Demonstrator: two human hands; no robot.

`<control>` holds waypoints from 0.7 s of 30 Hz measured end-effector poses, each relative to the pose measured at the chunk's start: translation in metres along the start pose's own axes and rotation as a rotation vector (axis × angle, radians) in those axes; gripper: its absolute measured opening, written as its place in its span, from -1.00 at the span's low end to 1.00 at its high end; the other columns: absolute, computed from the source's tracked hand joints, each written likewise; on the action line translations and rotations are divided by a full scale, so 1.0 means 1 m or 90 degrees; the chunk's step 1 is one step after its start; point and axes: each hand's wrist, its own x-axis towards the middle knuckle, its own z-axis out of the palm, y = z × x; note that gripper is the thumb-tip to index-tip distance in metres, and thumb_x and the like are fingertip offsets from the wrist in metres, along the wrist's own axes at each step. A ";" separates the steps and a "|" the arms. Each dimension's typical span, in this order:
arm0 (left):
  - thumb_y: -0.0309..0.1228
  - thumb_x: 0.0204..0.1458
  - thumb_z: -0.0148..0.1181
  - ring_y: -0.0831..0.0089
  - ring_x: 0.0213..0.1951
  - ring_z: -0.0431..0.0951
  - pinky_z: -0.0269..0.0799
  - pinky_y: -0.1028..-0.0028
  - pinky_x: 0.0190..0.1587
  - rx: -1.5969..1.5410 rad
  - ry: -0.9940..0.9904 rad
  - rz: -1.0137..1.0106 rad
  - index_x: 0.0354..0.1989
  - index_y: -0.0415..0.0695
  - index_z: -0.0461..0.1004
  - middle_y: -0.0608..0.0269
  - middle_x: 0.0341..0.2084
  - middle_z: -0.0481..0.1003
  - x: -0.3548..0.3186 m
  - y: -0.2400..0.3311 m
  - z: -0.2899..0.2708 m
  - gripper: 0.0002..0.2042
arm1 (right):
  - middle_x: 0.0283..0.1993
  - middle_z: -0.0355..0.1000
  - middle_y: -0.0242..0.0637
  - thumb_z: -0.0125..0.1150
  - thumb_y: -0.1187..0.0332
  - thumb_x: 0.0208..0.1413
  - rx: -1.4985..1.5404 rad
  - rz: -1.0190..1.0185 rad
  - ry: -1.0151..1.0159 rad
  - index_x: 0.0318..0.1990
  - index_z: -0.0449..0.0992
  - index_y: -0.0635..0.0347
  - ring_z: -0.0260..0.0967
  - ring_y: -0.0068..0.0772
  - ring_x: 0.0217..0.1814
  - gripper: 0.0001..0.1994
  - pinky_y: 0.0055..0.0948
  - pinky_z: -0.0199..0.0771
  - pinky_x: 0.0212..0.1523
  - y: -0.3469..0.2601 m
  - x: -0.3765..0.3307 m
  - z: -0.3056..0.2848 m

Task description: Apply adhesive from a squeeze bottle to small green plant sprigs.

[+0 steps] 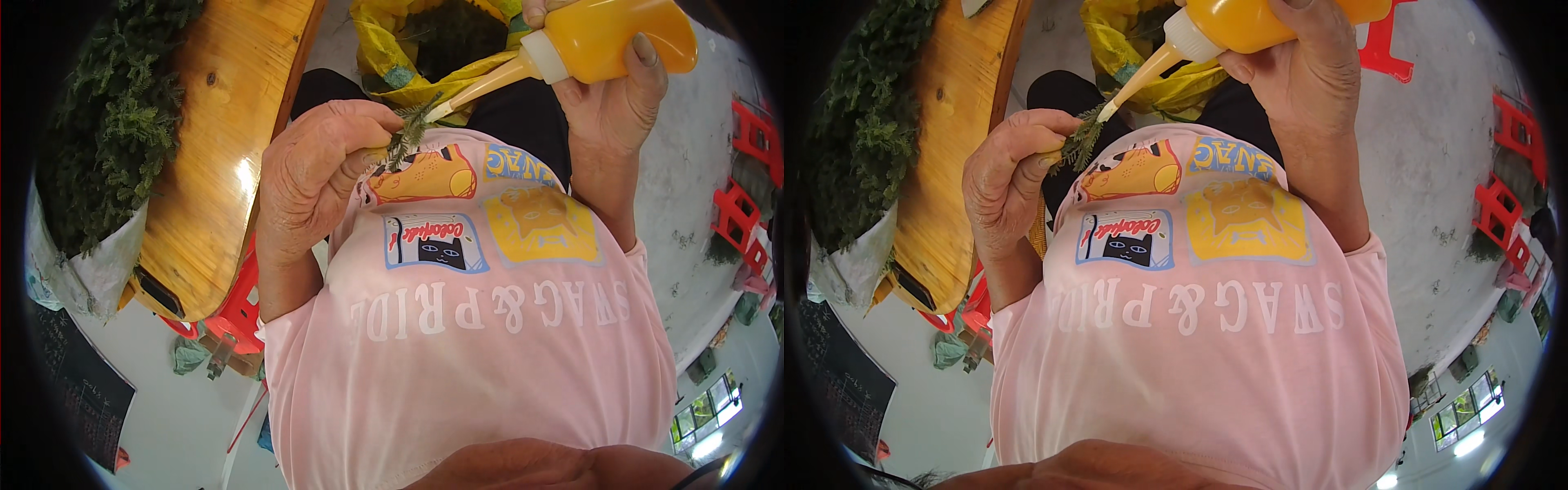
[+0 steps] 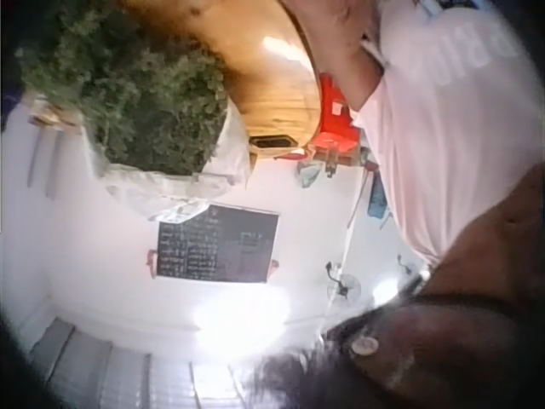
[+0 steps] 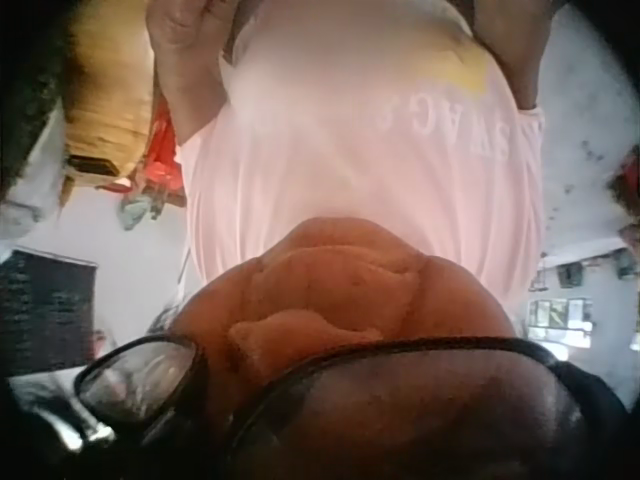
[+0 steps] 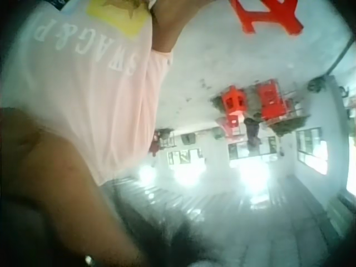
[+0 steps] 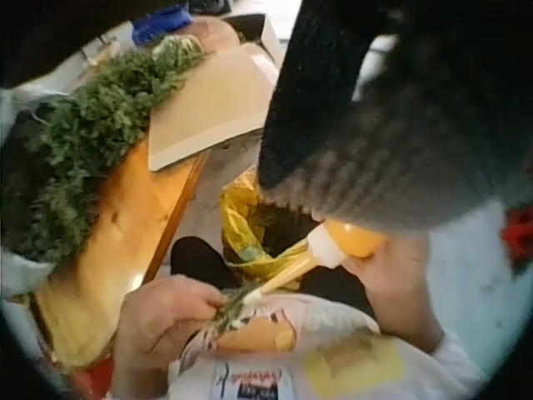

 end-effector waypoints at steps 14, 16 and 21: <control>-0.51 -0.05 0.18 0.31 -0.35 0.52 0.43 0.51 -0.29 0.026 0.006 0.011 -0.37 -0.21 0.43 0.14 -0.41 0.51 0.002 -0.003 0.003 -0.91 | 0.06 0.31 -0.18 -0.07 0.03 0.18 0.137 0.021 -0.025 0.06 0.29 0.20 0.29 -0.19 0.08 -0.54 -0.18 0.35 0.04 0.002 0.003 -0.008; -0.50 -0.05 0.18 0.30 -0.36 0.52 0.43 0.50 -0.30 0.041 0.003 0.017 -0.38 -0.21 0.43 0.13 -0.41 0.51 0.002 -0.003 0.002 -0.91 | 0.09 0.30 -0.18 -0.09 0.01 0.18 0.078 0.026 0.132 0.08 0.28 0.18 0.27 -0.18 0.12 -0.53 -0.16 0.30 0.10 -0.002 0.000 0.001; -0.51 -0.03 0.16 0.37 -0.32 0.51 0.40 0.58 -0.32 0.106 -0.036 0.052 -0.39 -0.24 0.46 0.09 -0.36 0.51 0.003 -0.004 0.000 -0.93 | 0.12 0.28 -0.17 -0.04 0.08 0.16 0.130 -0.004 0.010 0.10 0.28 0.20 0.25 -0.18 0.15 -0.54 -0.15 0.26 0.14 -0.004 0.001 -0.012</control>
